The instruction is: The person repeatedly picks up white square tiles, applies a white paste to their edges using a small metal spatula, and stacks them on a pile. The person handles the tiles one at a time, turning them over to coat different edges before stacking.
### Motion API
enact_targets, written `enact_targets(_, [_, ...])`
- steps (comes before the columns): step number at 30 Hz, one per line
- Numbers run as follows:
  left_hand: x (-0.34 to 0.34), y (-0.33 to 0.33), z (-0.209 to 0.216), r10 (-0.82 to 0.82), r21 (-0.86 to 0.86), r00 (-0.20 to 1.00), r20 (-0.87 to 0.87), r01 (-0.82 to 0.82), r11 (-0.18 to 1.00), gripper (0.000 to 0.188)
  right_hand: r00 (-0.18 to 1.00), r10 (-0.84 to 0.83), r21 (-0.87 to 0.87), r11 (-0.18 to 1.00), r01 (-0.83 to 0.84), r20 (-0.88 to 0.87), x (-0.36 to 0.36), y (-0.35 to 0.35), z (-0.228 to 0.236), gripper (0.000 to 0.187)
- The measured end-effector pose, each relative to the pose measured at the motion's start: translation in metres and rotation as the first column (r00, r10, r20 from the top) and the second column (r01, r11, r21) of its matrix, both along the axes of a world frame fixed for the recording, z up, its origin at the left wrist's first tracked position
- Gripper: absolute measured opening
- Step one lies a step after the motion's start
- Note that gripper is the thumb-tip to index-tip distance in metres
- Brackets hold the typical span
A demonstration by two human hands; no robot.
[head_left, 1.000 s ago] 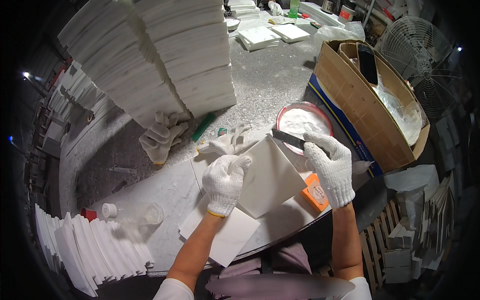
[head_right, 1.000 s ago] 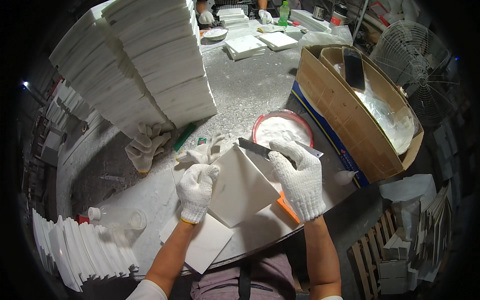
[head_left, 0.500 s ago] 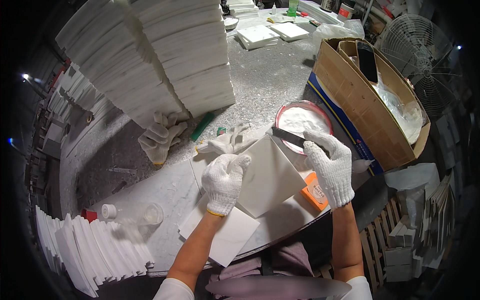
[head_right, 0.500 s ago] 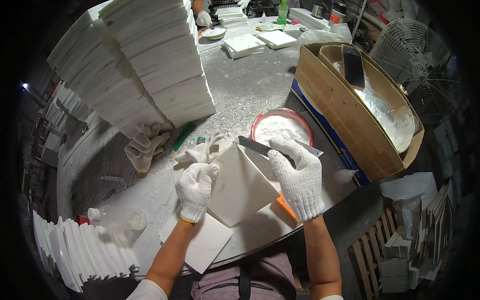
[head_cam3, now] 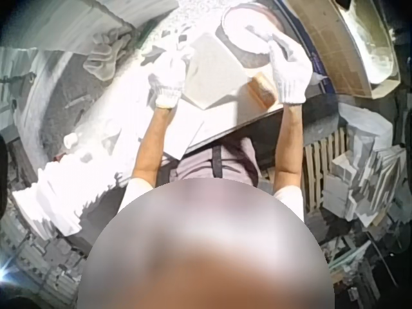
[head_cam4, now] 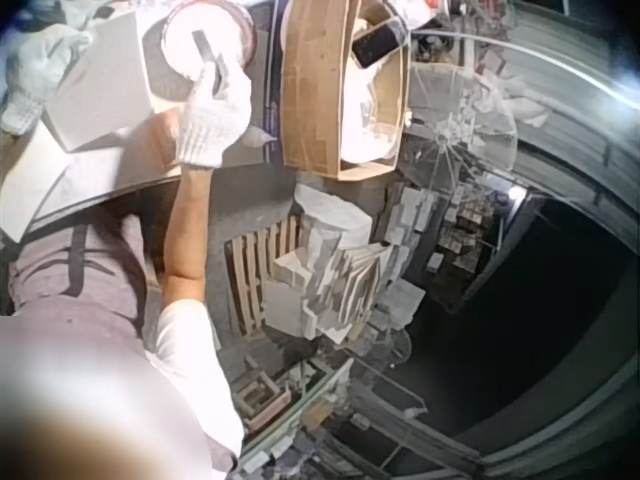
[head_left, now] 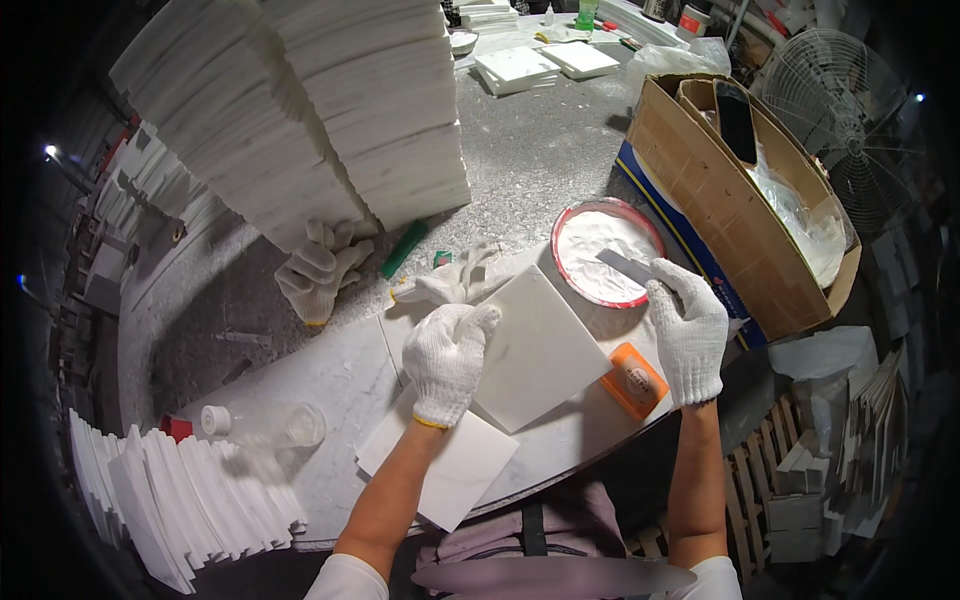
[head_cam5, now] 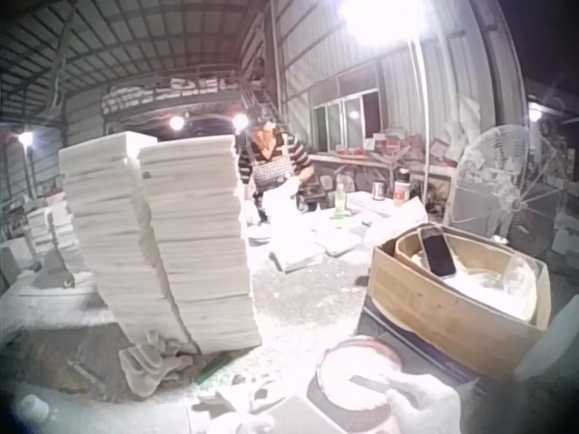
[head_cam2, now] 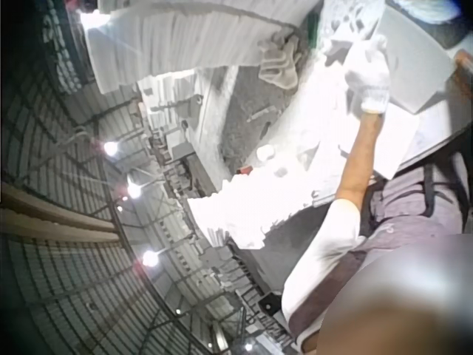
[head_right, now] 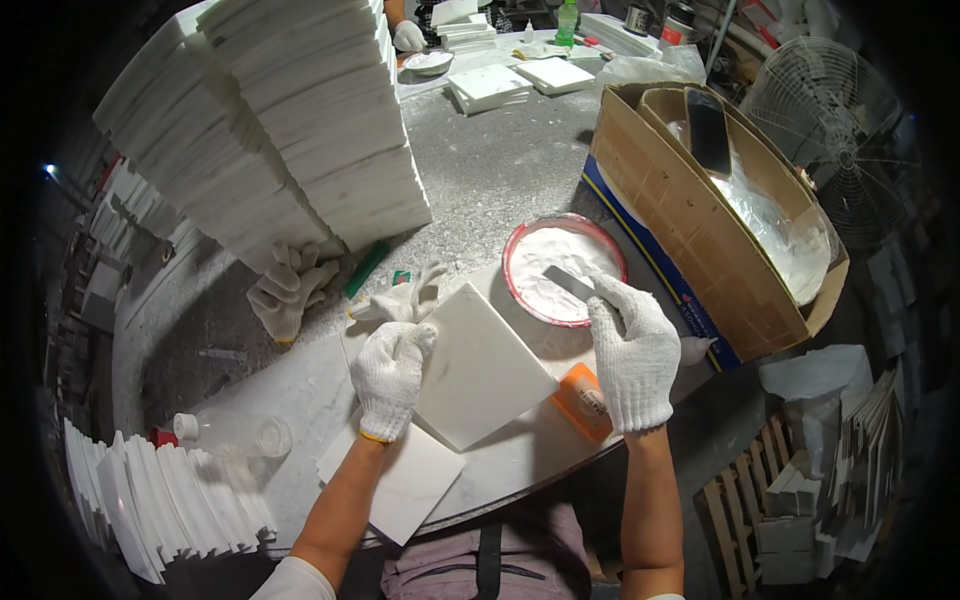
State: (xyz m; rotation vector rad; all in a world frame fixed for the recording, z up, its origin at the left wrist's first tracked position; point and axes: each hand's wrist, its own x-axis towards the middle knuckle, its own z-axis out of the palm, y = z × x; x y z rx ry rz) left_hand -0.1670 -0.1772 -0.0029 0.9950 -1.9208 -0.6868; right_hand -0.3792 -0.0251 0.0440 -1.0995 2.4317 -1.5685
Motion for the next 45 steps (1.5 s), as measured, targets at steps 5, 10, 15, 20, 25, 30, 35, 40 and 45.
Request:
enact_targets(5, [-0.001,0.001,0.003,-0.002,0.041,1.0,0.003,0.002,0.999,0.023,0.911,-0.008,0.288,0.948,0.138,-0.412,-0.004,-0.009,-0.025,0.021])
enact_targets(10, [0.005,-0.002,-0.001,0.035,0.026,0.999,0.022,-0.036,0.999,0.023,0.973,0.026,0.434,0.897,0.08,-0.231,0.019,-0.007,-0.006,0.033])
enact_targets(15, [0.002,0.003,0.012,-0.024,0.175,0.996,0.087,0.009,0.984,0.021,0.961,-0.256,-0.048,0.967,0.252,-0.107,0.016,0.057,-0.019,0.045])
enact_targets(20, [0.001,0.0,0.001,-0.009,0.171,0.999,0.041,0.002,0.985,0.023,0.85,-0.527,-0.093,0.846,0.525,0.013,-0.008,0.11,-0.073,0.051])
enact_targets(25, [0.001,-0.006,-0.012,0.005,0.149,0.995,0.1,-0.02,0.989,0.024,0.782,-0.619,0.21,0.756,0.62,-0.08,-0.041,0.109,-0.089,0.063])
enact_targets(30, [-0.003,-0.004,-0.007,-0.041,0.155,0.997,0.063,0.031,0.987,0.024,0.803,-0.568,0.199,0.779,0.595,-0.178,-0.068,0.113,-0.118,0.041])
enact_targets(35, [-0.004,-0.008,-0.005,-0.041,0.148,0.992,0.12,0.023,0.989,0.024,0.842,-0.516,0.056,0.856,0.514,0.16,-0.064,0.117,-0.111,0.037])
enact_targets(40, [-0.005,-0.009,-0.005,-0.048,0.156,0.994,0.1,0.032,0.987,0.025,0.895,-0.047,-0.225,0.961,0.161,0.443,-0.029,0.088,-0.048,0.034])
enact_targets(45, [-0.009,-0.008,-0.002,-0.042,0.155,0.99,0.137,0.02,0.988,0.023,0.892,0.183,-0.225,0.97,-0.095,0.412,-0.012,0.05,-0.017,0.04])
